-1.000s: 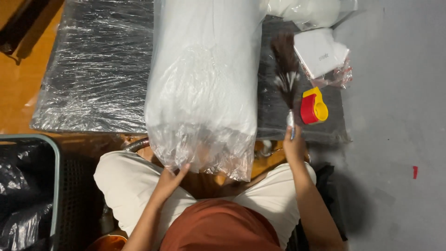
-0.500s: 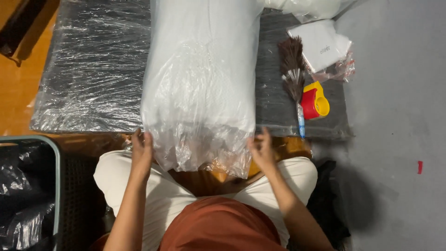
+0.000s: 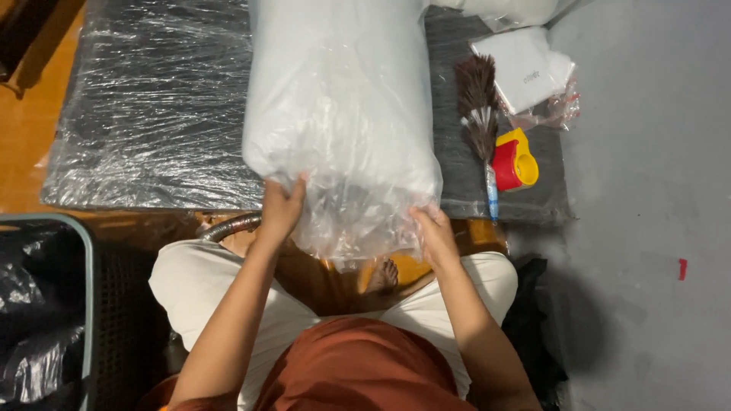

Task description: A person places a pillow into a plastic bag and uses a vacuum hose to remove the air, manually compressing the pillow to reduce its size.

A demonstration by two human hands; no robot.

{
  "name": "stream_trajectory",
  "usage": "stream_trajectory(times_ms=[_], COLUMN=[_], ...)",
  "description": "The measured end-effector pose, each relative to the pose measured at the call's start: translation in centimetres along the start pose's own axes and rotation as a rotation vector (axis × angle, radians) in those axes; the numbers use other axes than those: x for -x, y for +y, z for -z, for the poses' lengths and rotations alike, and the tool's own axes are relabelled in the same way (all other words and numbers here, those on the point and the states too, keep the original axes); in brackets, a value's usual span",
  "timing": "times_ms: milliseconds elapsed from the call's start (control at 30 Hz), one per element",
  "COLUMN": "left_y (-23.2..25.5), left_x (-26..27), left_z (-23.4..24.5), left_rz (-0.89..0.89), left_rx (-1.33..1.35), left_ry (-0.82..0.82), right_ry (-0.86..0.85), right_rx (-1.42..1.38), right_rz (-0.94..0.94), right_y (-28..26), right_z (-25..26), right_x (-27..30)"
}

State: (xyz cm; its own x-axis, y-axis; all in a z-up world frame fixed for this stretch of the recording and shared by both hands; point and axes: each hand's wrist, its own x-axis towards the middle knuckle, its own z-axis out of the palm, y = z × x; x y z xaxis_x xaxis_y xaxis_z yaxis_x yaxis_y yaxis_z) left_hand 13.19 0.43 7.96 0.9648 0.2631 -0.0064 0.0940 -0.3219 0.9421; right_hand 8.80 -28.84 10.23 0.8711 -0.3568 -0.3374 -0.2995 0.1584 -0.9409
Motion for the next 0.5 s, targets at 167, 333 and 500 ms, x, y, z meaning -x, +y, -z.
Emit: stream_trajectory(times_ms=[167,333,500], left_y=[2.4,2.0,-0.5], left_x=[3.1,7.1,10.8], left_z=[1.6,4.0,4.5], left_rz=[0.228,0.163,-0.194], left_rx=[-0.075,-0.027,-0.022], left_ry=[-0.110,-0.020,0.075], right_ry=[0.054,0.016,0.025], right_rx=[0.153,0.270,0.642], right_rz=[-0.009,0.300,1.061], right_y=[0.7,5.8,3.8], right_z=[0.8,4.5,4.6], right_x=[1.0,1.1,5.1])
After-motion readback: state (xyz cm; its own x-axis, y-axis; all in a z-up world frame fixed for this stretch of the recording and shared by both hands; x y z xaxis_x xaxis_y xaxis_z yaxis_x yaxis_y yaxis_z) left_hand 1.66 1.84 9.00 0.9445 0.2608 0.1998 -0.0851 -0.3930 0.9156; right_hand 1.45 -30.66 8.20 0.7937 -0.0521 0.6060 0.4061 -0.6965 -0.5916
